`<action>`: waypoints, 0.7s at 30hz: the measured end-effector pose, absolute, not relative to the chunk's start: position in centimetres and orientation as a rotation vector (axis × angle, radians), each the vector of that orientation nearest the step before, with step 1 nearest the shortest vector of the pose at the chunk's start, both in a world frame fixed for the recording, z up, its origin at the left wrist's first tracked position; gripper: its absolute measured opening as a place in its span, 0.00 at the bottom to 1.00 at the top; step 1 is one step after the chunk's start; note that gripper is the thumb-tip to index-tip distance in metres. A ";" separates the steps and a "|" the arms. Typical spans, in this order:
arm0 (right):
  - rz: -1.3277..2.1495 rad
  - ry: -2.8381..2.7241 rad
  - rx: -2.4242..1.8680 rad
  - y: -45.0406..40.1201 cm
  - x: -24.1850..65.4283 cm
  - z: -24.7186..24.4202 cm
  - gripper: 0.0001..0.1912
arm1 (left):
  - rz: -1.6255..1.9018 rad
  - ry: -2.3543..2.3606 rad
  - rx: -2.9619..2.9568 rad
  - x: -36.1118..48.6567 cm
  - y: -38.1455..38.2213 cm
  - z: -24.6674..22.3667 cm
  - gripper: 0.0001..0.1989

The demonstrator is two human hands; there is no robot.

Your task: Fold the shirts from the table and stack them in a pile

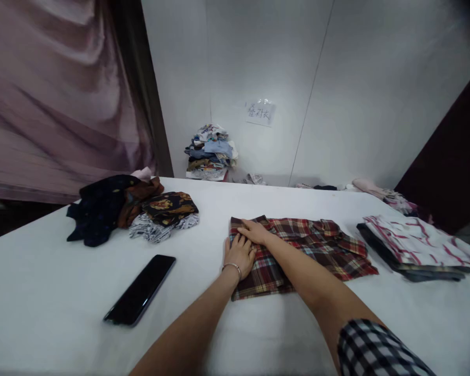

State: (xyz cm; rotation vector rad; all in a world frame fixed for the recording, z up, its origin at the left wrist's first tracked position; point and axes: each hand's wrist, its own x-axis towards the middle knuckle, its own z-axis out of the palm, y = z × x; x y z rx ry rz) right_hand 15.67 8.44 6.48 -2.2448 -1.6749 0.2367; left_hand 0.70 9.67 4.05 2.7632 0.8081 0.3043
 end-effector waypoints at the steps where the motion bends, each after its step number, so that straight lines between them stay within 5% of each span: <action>1: 0.248 -1.609 -2.326 8.4 17.1 6.0 0.25 | 0.309 0.821 2.757 0.6 9.6 4.0 0.26; 8: 0.128 -1.059 -2.721 5.5 25.9 6.1 0.25 | 0.317 0.838 2.734 0.8 9.6 3.5 0.26; 14: 0.198 -1.476 -2.479 7.1 23.0 4.5 0.28 | 0.298 0.824 2.726 0.9 9.8 3.5 0.26; 21: 0.303 -1.422 -2.559 8.4 24.1 4.6 0.19 | 0.272 0.833 2.689 0.8 9.6 3.9 0.26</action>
